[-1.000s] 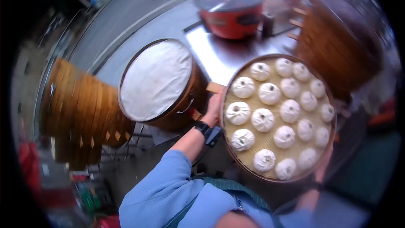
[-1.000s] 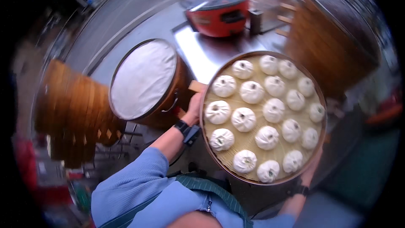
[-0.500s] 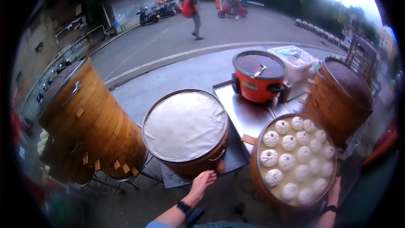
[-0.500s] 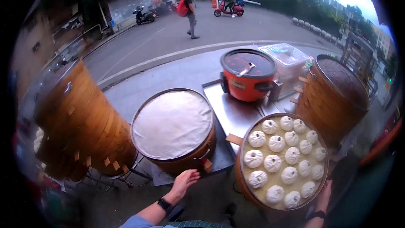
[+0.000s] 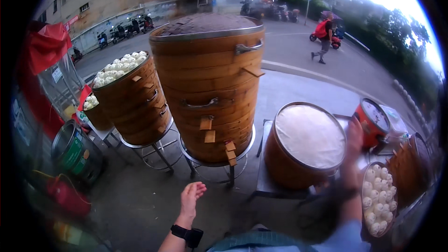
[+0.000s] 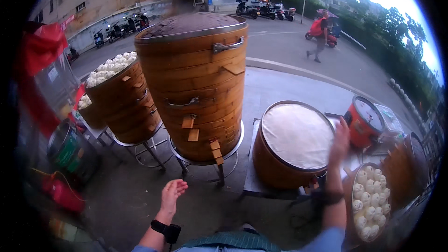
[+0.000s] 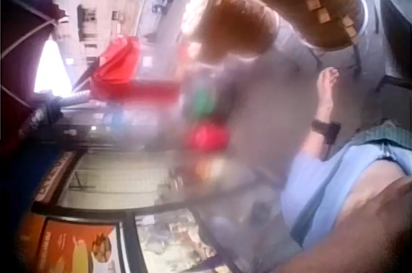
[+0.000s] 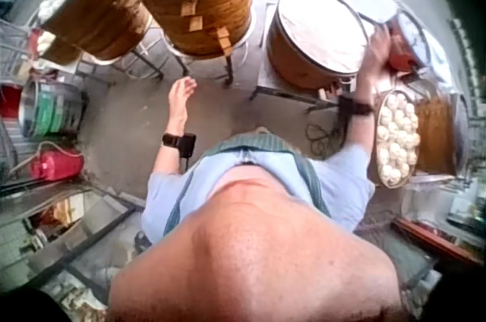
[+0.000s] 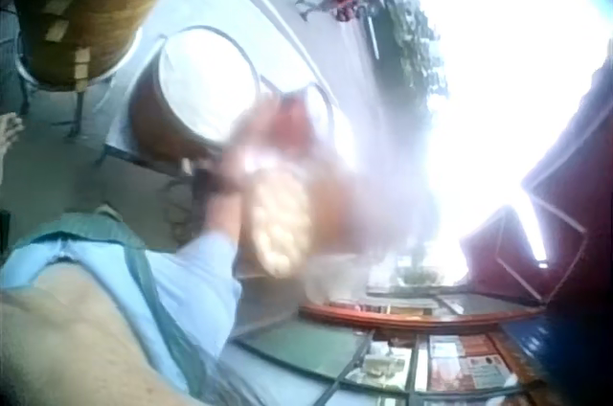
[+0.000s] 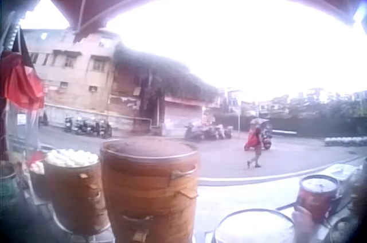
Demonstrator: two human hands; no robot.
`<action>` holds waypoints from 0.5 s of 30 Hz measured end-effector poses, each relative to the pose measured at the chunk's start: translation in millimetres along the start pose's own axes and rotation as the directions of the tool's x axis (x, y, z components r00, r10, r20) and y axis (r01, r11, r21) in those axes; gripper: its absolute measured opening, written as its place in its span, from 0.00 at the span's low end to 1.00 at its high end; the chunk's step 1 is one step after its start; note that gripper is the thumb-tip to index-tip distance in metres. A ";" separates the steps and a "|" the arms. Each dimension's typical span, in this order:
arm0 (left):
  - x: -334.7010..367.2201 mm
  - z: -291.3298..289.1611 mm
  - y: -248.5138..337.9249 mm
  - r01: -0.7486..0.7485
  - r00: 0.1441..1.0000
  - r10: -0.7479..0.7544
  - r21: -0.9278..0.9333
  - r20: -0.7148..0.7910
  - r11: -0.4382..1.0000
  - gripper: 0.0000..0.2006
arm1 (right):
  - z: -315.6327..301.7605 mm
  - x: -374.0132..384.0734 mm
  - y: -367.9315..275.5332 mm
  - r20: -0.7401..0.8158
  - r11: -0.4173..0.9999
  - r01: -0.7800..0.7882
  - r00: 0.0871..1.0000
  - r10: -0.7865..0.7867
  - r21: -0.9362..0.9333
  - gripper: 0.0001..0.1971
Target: The person rearranges steamed buns on a tray by hand, moves the tray onto a steamer, and covers it with a lid. They then lift another tray of buns, place it onto a different steamer, and cover it with a cloth.
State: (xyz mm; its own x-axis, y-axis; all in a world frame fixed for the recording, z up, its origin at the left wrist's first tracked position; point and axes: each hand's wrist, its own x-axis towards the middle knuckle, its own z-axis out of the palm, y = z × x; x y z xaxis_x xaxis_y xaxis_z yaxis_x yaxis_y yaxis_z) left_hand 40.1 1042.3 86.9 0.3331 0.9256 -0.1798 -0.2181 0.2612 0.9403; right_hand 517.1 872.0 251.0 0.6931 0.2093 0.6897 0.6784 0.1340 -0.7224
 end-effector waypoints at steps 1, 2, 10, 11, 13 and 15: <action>3.4 -14.5 7.8 -0.024 0.999 0.024 -0.024 -0.033 0.999 0.15 | 55.6 1.1 -20.8 0.055 0.989 0.125 0.990 -0.130 0.085 0.18; 2.4 -29.7 16.3 -0.051 0.996 0.047 -0.043 -0.080 0.998 0.15 | 116.3 0.0 -45.0 0.105 0.954 0.233 0.961 -0.256 0.188 0.17; 23.3 -114.5 78.9 -0.143 0.955 0.126 -0.044 -0.268 0.989 0.17 | 400.1 29.3 -224.0 0.010 0.452 0.865 0.465 -0.885 -0.217 0.16; 30.9 -123.5 86.1 -0.166 0.946 0.149 -0.036 -0.286 0.985 0.17 | 410.3 33.4 -220.4 0.115 0.428 0.830 0.495 -0.861 -0.358 0.14; 42.0 -159.0 98.1 -0.191 0.910 0.166 -0.029 -0.379 0.981 0.17 | 426.8 23.2 -221.0 0.085 0.465 0.825 0.514 -0.853 -0.320 0.11; 59.3 -187.1 108.4 -0.213 0.873 0.176 -0.032 -0.455 0.976 0.17 | 427.8 19.6 -219.5 0.123 0.466 0.807 0.537 -0.835 -0.363 0.13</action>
State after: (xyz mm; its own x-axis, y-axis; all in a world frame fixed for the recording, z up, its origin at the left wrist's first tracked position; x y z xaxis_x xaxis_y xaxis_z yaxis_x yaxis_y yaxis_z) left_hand -135.4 1176.7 124.1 -0.1646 0.9787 -0.1229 -0.3132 0.0663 0.9474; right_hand 277.5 1261.0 402.0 -0.2241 0.1200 0.9671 0.9637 -0.1204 0.2383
